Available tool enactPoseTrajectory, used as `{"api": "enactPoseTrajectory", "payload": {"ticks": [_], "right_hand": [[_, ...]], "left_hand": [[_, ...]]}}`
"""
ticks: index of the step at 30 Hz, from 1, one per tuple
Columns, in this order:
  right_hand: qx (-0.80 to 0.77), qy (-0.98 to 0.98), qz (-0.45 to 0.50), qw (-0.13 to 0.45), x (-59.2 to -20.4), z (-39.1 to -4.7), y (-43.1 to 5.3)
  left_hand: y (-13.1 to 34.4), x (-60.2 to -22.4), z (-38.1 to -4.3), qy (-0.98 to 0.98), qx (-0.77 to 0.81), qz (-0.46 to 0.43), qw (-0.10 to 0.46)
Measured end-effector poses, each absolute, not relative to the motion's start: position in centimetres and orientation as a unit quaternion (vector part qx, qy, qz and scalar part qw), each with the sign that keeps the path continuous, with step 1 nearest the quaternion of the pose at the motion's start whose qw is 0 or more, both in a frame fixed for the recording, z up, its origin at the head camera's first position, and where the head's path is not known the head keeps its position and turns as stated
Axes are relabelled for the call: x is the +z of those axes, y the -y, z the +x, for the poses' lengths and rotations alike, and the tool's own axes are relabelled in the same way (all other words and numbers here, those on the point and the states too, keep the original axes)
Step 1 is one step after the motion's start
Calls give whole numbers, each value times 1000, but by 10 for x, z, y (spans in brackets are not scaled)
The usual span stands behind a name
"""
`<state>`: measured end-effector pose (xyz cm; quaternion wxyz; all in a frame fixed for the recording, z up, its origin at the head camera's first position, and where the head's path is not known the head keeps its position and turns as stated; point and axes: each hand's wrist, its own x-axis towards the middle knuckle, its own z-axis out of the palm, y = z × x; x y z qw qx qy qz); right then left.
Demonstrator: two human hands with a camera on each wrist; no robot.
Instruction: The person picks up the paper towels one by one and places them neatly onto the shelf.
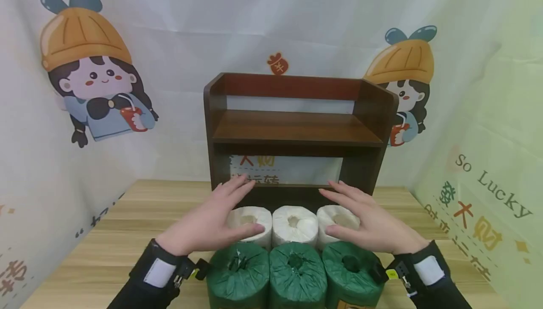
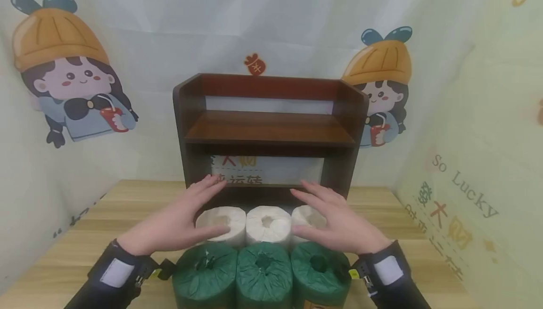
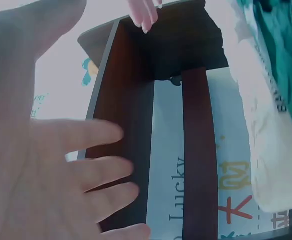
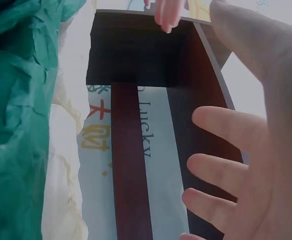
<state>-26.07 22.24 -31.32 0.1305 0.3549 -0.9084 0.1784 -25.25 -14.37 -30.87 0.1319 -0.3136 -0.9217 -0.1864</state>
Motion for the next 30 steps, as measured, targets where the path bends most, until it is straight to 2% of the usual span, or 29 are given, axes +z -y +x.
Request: {"api": "enactPoseTrajectory", "payload": {"ticks": [8,20,30], "right_hand": [[195,905,347,151,-308,-252,-233],[207,913,316,151,-316,-235,-251],[236,912,306,140,-331,-220,-270]], "left_hand": [[160,-303,-264,882,-291,-295,226],[177,-311,-276,844,-399,-253,254],[188,-323,-291,798,-441,-192,362]]}}
